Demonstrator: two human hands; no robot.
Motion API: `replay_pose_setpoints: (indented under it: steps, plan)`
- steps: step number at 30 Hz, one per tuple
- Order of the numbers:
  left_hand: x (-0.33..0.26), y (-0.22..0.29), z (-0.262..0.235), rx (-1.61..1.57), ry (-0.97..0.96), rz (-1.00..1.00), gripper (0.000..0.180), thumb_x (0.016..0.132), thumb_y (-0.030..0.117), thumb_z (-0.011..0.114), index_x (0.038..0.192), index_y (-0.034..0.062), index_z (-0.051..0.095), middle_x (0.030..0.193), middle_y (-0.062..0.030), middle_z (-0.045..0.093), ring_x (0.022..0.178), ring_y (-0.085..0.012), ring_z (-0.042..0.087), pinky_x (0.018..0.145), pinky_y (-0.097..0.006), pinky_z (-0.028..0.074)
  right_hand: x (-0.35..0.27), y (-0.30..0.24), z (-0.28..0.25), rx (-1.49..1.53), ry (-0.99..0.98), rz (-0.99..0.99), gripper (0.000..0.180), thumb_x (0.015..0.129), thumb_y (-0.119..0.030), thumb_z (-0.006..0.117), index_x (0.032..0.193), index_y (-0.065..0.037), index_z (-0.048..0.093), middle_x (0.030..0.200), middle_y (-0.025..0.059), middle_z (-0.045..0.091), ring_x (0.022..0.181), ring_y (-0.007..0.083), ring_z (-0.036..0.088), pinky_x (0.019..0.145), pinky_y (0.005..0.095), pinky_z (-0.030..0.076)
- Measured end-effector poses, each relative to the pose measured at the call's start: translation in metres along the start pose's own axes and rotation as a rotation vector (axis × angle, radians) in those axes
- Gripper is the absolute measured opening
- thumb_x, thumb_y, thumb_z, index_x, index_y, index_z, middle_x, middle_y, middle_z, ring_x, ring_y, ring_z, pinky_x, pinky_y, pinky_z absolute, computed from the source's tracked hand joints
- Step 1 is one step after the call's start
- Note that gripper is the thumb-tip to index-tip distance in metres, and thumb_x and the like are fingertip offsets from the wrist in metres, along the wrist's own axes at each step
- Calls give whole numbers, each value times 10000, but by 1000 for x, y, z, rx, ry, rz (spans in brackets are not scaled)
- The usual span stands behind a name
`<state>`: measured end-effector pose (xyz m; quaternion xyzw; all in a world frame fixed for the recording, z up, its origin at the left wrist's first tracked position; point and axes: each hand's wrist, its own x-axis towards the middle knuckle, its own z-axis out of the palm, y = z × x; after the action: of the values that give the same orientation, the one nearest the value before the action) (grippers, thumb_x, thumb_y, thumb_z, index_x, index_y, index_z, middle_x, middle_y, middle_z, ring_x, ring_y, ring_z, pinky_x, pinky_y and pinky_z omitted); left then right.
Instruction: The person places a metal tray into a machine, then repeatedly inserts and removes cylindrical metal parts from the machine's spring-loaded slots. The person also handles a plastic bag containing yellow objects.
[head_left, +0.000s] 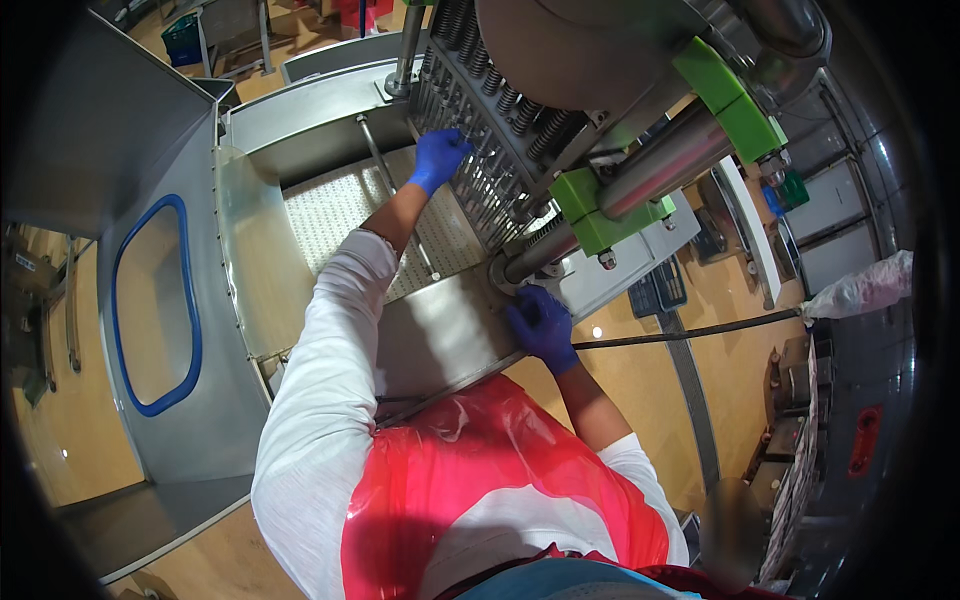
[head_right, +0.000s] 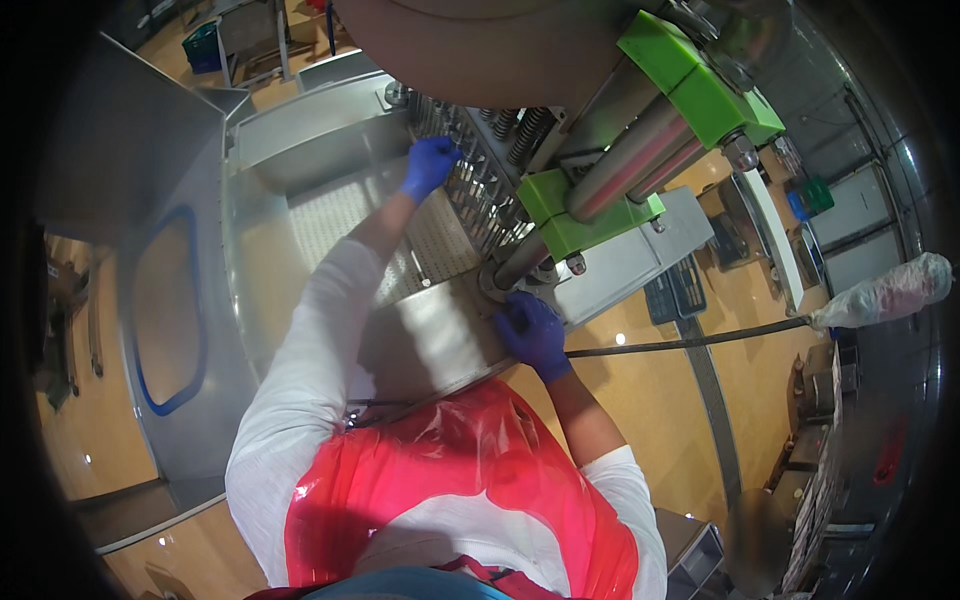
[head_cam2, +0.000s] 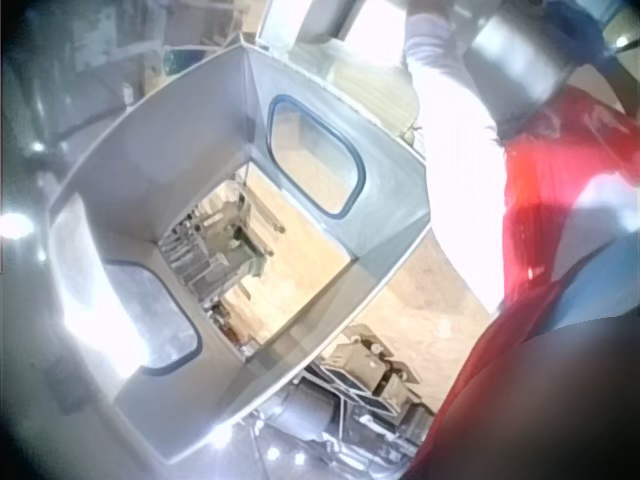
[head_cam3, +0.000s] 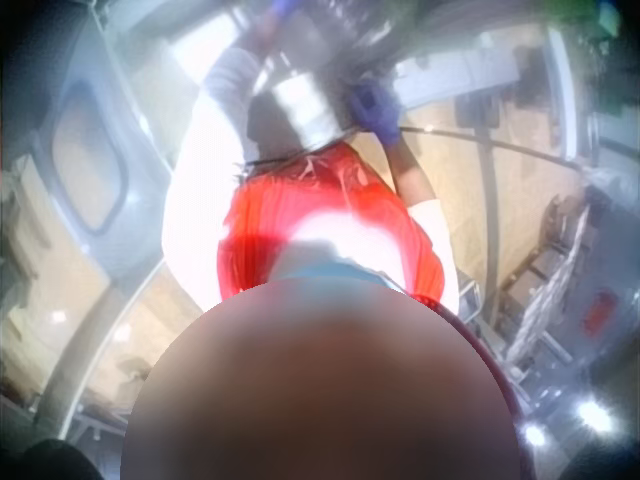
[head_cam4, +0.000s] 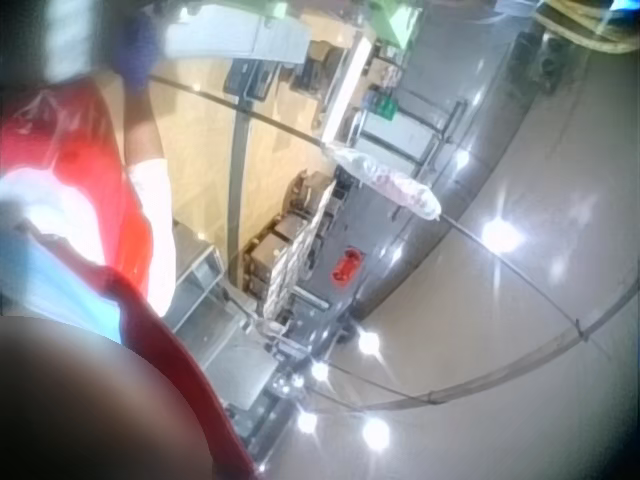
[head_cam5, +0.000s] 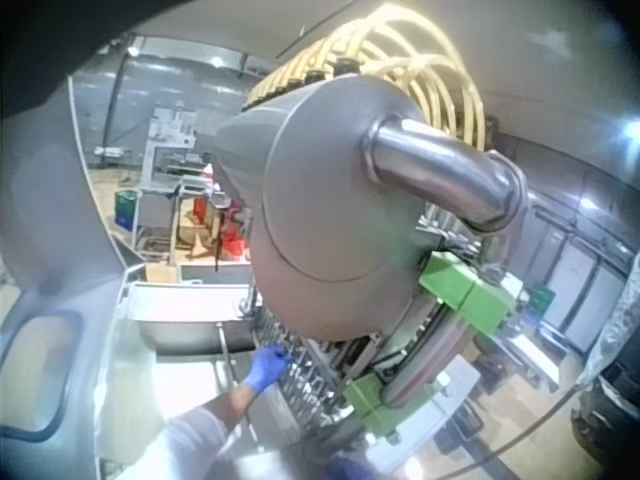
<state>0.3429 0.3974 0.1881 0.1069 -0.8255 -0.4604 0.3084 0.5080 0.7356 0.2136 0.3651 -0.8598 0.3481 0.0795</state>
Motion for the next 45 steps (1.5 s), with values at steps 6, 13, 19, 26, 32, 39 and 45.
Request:
replay_pose_setpoints:
  steps: [6, 13, 19, 26, 32, 39, 45]
  plan:
    - [2, 11, -1, 34, -10, 13, 247, 775, 247, 738, 773, 19, 643, 694, -180, 627, 598, -302, 597, 629, -410, 477, 0, 3, 0, 0, 12, -9, 347, 798, -275, 760, 1059, -72, 651, 815, 74, 665, 714, 257, 653, 667, 368, 519]
    - [-7, 3, 3, -160, 17, -31, 300, 781, 300, 736, 920, 37, 699, 771, -194, 658, 703, -315, 651, 676, -402, 500, -4, 0, 0, -65, -21, 37, 363, 794, -300, 767, 1055, -86, 634, 829, 74, 664, 722, 254, 652, 677, 376, 523]
    - [-15, 5, 0, -176, 37, -3, 350, 809, 299, 722, 987, -1, 681, 757, -171, 651, 663, -255, 611, 679, -382, 490, 0, -5, -2, -47, -46, 46, 376, 793, -323, 770, 1061, -98, 631, 827, 65, 660, 727, 246, 652, 669, 374, 522]
    - [-15, 18, -6, -59, -11, 41, 308, 804, 319, 704, 829, 15, 658, 737, -206, 630, 699, -364, 618, 676, -423, 490, -7, -5, -1, -54, -17, 39, 380, 805, -344, 758, 1075, -108, 631, 837, 65, 662, 743, 255, 654, 678, 382, 521]
    - [11, 7, -20, 280, -131, 208, 321, 784, 352, 719, 861, 41, 698, 816, -201, 669, 793, -406, 640, 731, -455, 511, -1, -11, -3, -19, -48, 149, 363, 831, -364, 718, 1086, -121, 629, 886, 72, 669, 813, 272, 662, 715, 405, 521]
    - [1, 20, -16, -337, -100, -173, 367, 854, 292, 703, 1082, 4, 702, 1012, -156, 722, 945, -265, 681, 882, -369, 508, -2, -12, -5, -41, -75, 154, 378, 821, -381, 726, 1083, -124, 639, 888, 63, 672, 817, 261, 664, 733, 393, 526]
    - [1, 21, -14, -605, -126, -325, 372, 912, 255, 657, 1147, -32, 683, 1100, -119, 713, 1016, -195, 646, 934, -340, 477, -2, -8, -3, -62, -81, 135, 405, 802, -396, 743, 1076, -117, 641, 877, 59, 668, 805, 255, 660, 733, 388, 525]
